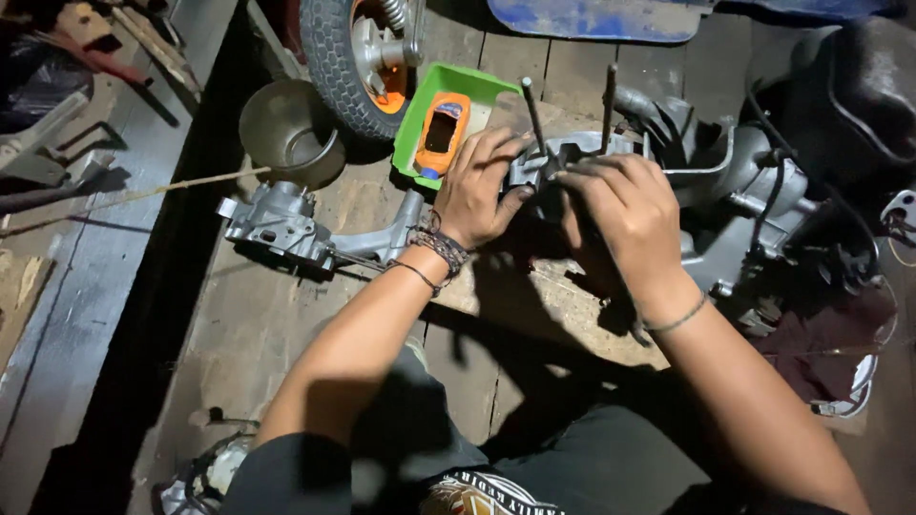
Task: Repairing a motorcycle engine by inspecting and aligning internal components with a metal rod
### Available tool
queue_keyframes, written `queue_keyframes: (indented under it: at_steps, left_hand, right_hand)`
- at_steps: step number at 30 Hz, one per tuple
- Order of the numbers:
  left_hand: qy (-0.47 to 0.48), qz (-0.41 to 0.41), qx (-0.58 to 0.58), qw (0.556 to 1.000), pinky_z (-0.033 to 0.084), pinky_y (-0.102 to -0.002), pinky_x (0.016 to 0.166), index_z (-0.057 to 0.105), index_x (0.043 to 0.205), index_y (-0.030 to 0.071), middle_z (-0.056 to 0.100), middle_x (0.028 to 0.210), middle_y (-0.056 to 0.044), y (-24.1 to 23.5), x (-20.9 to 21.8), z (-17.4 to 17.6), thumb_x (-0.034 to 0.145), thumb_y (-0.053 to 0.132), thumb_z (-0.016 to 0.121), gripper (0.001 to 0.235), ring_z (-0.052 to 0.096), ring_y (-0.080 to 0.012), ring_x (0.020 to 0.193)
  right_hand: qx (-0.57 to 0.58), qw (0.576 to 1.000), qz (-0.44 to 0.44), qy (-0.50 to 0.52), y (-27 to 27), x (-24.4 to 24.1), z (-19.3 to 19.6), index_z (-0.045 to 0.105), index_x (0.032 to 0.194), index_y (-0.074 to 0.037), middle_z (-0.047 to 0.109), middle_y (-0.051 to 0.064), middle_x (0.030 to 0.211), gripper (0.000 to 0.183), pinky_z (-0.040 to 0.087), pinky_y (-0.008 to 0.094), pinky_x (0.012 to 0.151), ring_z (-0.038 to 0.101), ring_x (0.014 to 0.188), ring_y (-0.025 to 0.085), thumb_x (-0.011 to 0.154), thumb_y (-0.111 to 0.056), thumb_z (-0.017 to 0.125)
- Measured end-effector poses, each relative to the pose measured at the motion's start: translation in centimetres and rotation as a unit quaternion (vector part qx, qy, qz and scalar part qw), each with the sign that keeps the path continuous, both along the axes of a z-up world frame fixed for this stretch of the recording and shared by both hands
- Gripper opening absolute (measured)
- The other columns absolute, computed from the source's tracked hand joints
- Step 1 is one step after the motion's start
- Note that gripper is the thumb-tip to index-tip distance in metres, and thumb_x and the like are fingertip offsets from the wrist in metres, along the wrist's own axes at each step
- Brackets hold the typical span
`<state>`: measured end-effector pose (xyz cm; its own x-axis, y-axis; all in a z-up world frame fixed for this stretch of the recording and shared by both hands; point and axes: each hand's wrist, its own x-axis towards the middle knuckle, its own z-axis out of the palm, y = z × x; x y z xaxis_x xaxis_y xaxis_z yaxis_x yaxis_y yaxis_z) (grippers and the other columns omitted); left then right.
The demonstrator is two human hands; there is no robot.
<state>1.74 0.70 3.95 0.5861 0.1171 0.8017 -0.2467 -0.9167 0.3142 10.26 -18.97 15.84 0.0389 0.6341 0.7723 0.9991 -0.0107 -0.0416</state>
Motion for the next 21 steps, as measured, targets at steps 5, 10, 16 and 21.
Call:
queue_keyframes:
  at_steps: [5,10,16,21]
  left_hand:
    - [-0.001,-0.007,-0.002,1.000,0.047,-0.052,0.105,0.057,0.136,0.005,0.059,0.117,-0.016,-0.1,0.0,0.8,0.104,0.057,0.044,0.062,0.060,-0.0395,0.118]
    - [-0.005,-0.020,-0.006,1.000,0.047,-0.052,0.103,0.057,0.137,0.006,0.059,0.116,-0.016,0.0,0.2,0.8,0.104,0.056,0.046,0.061,0.060,-0.0404,0.117]
    - [0.003,-0.022,0.001,1.000,0.046,-0.052,0.104,0.056,0.137,0.005,0.058,0.116,-0.015,0.2,-0.1,0.7,0.104,0.057,0.044,0.062,0.059,-0.0397,0.119]
    - [0.010,-0.012,0.011,1.000,0.045,-0.051,0.105,0.056,0.137,0.006,0.058,0.116,-0.014,0.3,-0.1,0.4,0.104,0.057,0.043,0.062,0.059,-0.0383,0.119]
  right_hand:
    - [-0.014,1.000,-0.013,0.017,-0.2,0.2,-0.6,0.076,0.100,-0.006,0.077,0.009,0.096,0.009,0.058,0.043,0.090,0.073,0.092,0.030,0.092,-0.001,0.076]
    - [-0.029,0.999,-0.015,0.010,-0.2,0.2,0.3,0.076,0.098,0.005,0.074,0.017,0.084,0.031,0.060,0.048,0.089,0.073,0.089,0.035,0.067,0.007,0.083]
    - [-0.026,0.999,-0.028,0.006,-0.4,0.7,-0.9,0.076,0.102,-0.006,0.077,0.009,0.092,0.013,0.059,0.043,0.091,0.073,0.093,0.029,0.090,-0.001,0.078]
    - [-0.010,0.999,-0.024,0.019,-0.7,1.1,-1.9,0.076,0.099,-0.012,0.078,0.004,0.095,0.006,0.057,0.040,0.092,0.073,0.093,0.025,0.099,-0.012,0.070]
